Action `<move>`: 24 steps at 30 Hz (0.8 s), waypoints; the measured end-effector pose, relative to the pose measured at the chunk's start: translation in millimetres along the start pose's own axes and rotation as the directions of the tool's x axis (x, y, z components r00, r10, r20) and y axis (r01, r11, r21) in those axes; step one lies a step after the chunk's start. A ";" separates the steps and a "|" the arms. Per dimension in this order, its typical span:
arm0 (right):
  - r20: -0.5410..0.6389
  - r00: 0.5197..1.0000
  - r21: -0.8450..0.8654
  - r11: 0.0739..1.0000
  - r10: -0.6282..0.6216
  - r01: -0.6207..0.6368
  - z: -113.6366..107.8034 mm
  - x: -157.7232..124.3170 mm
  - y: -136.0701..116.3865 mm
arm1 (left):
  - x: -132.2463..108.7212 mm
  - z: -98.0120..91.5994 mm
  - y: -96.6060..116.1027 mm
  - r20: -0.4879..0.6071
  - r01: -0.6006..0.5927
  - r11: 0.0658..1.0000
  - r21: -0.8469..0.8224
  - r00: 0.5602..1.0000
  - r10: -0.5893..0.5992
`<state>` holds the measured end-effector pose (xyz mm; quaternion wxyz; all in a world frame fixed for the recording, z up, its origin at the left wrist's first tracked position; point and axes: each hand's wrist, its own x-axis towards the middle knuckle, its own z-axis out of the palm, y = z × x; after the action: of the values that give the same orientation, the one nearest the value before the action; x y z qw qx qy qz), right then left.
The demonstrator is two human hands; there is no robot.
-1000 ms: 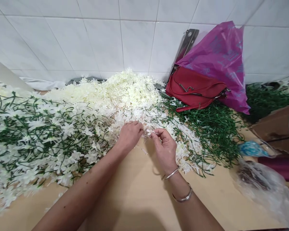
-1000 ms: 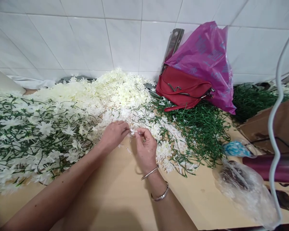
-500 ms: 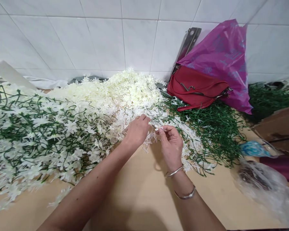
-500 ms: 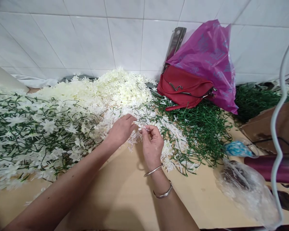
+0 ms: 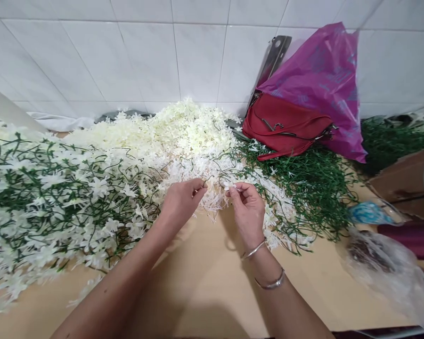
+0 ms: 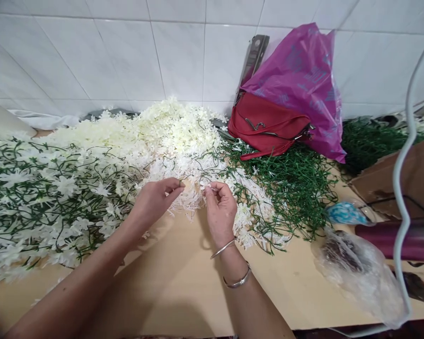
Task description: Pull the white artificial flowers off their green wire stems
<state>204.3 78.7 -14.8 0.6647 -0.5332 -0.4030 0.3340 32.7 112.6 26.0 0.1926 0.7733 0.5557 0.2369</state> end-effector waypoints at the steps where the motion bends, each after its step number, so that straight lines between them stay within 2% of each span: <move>1: 0.006 1.000 -0.003 1.000 0.007 -0.007 0.8 -1.4 -0.3 | -6.8 -0.3 -3.3 -0.001 0.017 0.996 -0.091 1.000 -0.017; 3: 0.017 1.000 -0.010 1.000 0.023 -0.023 2.0 -3.7 -1.2 | -18.2 3.9 -8.2 -0.012 0.046 0.933 -0.358 0.998 -0.054; 5: 0.032 0.999 0.001 0.999 0.036 -0.036 2.8 -5.2 -2.1 | -26.2 10.7 -10.0 -0.021 0.040 0.776 -0.629 0.997 -0.069; 7: 0.062 0.997 0.044 0.998 0.048 -0.051 3.3 -5.5 -2.6 | -31.5 15.2 -8.1 -0.028 0.027 0.645 -0.764 0.997 -0.074; 10: 0.127 0.989 0.137 0.986 0.078 -0.095 3.5 -4.8 -2.4 | -36.2 14.8 -1.8 -0.019 0.026 0.600 -0.799 0.998 -0.068; 15: 0.236 0.952 0.310 0.914 0.194 -0.264 3.0 -3.8 -5.9 | -41.1 13.0 1.9 -0.014 0.028 0.682 -0.731 0.998 -0.056; 18: 0.353 0.902 0.379 0.844 0.247 -0.380 2.7 -4.2 -12.4 | -42.3 17.3 -0.7 0.000 0.039 0.714 -0.699 0.999 -0.054; 21: 0.472 0.834 0.409 0.767 0.285 -0.494 3.0 -5.3 -17.4 | -42.2 21.3 -2.4 -0.019 0.045 0.672 -0.739 0.996 -0.088; 24: 0.523 0.791 0.418 0.714 0.316 -0.562 3.4 -6.7 -18.5 | -42.5 22.0 -1.6 -0.019 0.044 0.638 -0.769 0.996 -0.092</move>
<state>198.6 70.5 2.5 0.5865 -0.3154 -0.2775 0.6925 32.8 71.9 0.7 0.4952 0.5903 0.4367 0.4643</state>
